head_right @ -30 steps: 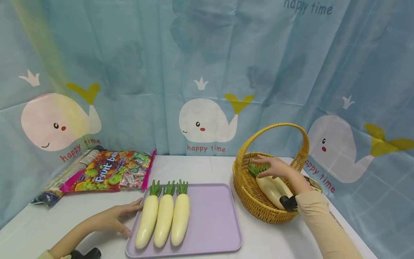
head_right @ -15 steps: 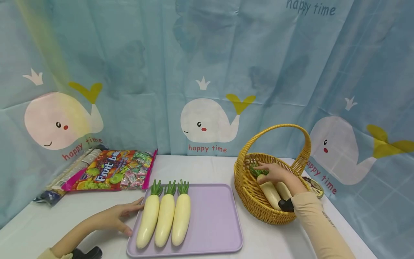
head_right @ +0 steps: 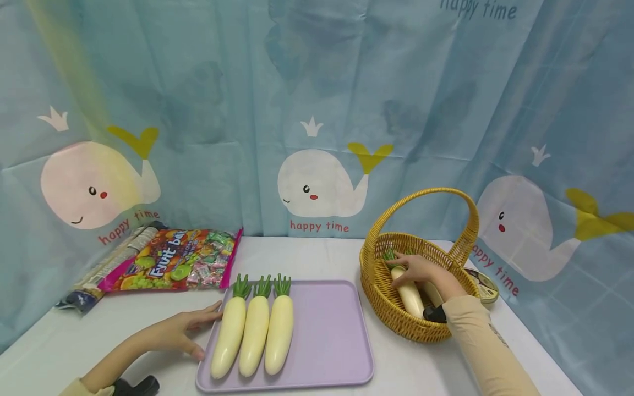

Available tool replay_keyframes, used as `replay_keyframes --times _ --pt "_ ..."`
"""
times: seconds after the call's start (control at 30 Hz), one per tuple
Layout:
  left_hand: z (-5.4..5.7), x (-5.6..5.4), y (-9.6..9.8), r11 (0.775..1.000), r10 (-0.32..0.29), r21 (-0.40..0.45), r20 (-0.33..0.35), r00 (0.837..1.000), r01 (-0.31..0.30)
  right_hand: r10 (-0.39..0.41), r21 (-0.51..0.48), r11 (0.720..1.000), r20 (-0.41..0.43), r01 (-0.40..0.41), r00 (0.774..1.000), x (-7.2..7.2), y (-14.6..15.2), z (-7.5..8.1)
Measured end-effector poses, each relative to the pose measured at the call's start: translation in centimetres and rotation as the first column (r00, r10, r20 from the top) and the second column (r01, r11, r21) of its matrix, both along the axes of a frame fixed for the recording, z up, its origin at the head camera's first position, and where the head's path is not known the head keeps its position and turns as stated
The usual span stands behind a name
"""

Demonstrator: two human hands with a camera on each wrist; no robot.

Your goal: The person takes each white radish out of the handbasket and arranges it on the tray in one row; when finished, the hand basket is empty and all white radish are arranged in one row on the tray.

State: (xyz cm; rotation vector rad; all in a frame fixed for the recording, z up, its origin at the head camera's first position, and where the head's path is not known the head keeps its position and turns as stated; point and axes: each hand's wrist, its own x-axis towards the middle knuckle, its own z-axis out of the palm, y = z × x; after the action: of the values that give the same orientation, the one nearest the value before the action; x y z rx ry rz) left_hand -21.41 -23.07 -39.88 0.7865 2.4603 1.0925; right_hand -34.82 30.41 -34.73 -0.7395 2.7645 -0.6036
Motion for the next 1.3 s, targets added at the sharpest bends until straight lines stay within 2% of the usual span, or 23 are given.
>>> replay_keyframes --times 0.13,0.3,0.47,0.67,0.8,1.03,1.2,1.3 --pt "-0.2 -0.1 0.0 1.0 -0.001 -0.008 -0.012 1.0 0.001 0.002 -0.012 1.0 0.023 -0.002 1.0 0.0 0.0 0.0" --pt "-0.3 -0.1 -0.1 1.0 -0.007 -0.022 -0.034 0.999 0.006 0.008 -0.027 1.0 0.017 -0.008 1.0 0.0 0.1 -0.1" --pt "-0.2 0.0 -0.1 1.0 -0.005 -0.02 -0.026 1.0 0.005 0.038 -0.019 0.999 -0.011 -0.038 0.999 0.0 0.2 -0.3" --pt "-0.2 0.0 0.0 1.0 0.007 -0.005 0.007 1.0 -0.007 0.022 0.003 1.0 -0.01 -0.022 1.0 0.0 0.2 -0.2" --pt "0.0 0.0 0.0 1.0 0.003 -0.005 0.004 1.0 -0.003 0.011 -0.001 1.0 -0.014 -0.011 1.0 0.1 0.2 0.1" --pt "-0.4 0.3 0.1 1.0 0.002 -0.017 0.0 1.0 -0.002 -0.007 -0.012 1.0 0.006 0.007 1.0 0.2 0.3 -0.4" --pt "0.2 0.3 0.2 0.999 0.031 -0.025 0.026 0.999 -0.03 -0.009 -0.025 1.0 -0.007 0.009 1.0 0.1 0.6 -0.1" --pt "0.6 0.3 0.1 0.999 0.04 -0.031 0.014 0.999 -0.04 -0.01 -0.043 0.999 -0.018 0.01 1.0 -0.4 0.6 0.6"
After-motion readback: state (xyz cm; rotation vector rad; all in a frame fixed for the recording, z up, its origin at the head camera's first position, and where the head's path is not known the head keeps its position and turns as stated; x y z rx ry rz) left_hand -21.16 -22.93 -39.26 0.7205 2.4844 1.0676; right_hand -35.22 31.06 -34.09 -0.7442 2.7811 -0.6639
